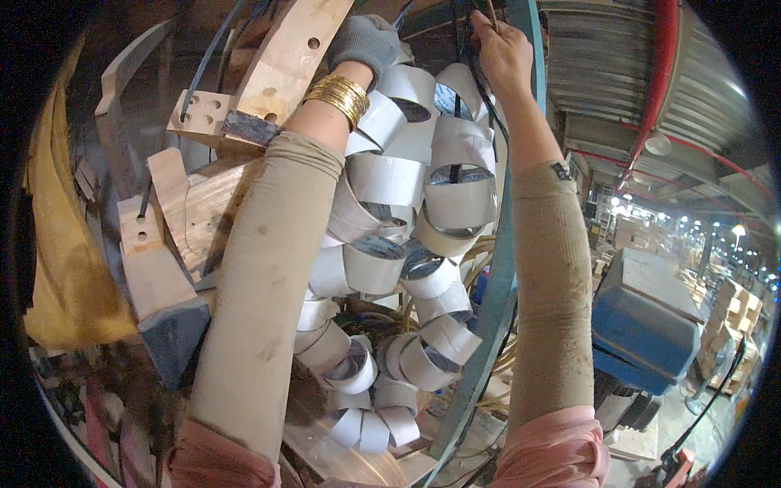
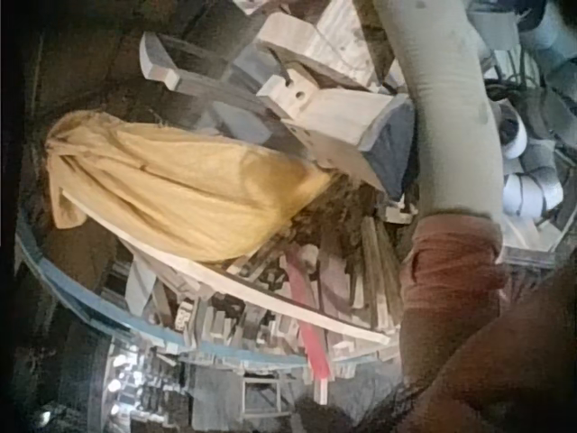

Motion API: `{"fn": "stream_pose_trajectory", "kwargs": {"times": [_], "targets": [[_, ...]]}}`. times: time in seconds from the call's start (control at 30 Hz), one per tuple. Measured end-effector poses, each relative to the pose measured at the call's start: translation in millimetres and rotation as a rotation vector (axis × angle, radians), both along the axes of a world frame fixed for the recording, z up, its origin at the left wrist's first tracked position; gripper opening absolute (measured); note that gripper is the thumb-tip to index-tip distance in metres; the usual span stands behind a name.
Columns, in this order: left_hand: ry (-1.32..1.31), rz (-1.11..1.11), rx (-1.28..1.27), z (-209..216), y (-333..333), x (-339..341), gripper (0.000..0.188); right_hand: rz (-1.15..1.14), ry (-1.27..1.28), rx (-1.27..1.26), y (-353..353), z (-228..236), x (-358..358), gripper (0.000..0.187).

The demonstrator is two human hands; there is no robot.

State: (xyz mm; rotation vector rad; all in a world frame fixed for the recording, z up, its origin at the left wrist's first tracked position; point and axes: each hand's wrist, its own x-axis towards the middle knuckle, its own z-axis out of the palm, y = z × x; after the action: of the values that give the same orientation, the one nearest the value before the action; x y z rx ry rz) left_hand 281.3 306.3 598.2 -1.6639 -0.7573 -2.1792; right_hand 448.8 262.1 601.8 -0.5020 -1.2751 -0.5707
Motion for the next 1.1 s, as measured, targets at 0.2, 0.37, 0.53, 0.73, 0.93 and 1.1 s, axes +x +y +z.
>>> {"fn": "stream_pose_trajectory", "kwargs": {"times": [0.2, 0.37, 0.53, 0.73, 0.93, 1.1], "targets": [[0.041, -0.114, -0.049, -5.9, -4.6, -11.4, 0.025, 0.747, -0.009, 0.003, -40.5, 35.7, -26.4, 0.034], [0.077, -0.127, -0.029, 0.7, -3.9, -9.8, 0.025, 0.952, 0.034, -0.094, -28.2, 9.2, -40.1, 0.04], [0.183, 0.081, -0.034, 12.0, -17.7, -4.2, 0.025, 0.922, -0.043, -0.059, -21.0, 10.0, -32.9, 0.035], [0.0, 0.127, 0.123, 17.9, 20.7, 5.0, 0.019, 0.823, 0.322, 0.057, -12.0, 1.9, 8.2, 0.033], [0.187, 0.114, -0.092, 43.0, 54.6, 7.8, 0.015, 0.771, 0.46, -0.264, 10.4, -2.6, 46.5, 0.017], [0.1, 0.075, 0.219, 40.4, 57.9, -9.5, 0.019, 0.702, 0.257, -0.575, 19.7, -25.8, 33.2, 0.022]]}}
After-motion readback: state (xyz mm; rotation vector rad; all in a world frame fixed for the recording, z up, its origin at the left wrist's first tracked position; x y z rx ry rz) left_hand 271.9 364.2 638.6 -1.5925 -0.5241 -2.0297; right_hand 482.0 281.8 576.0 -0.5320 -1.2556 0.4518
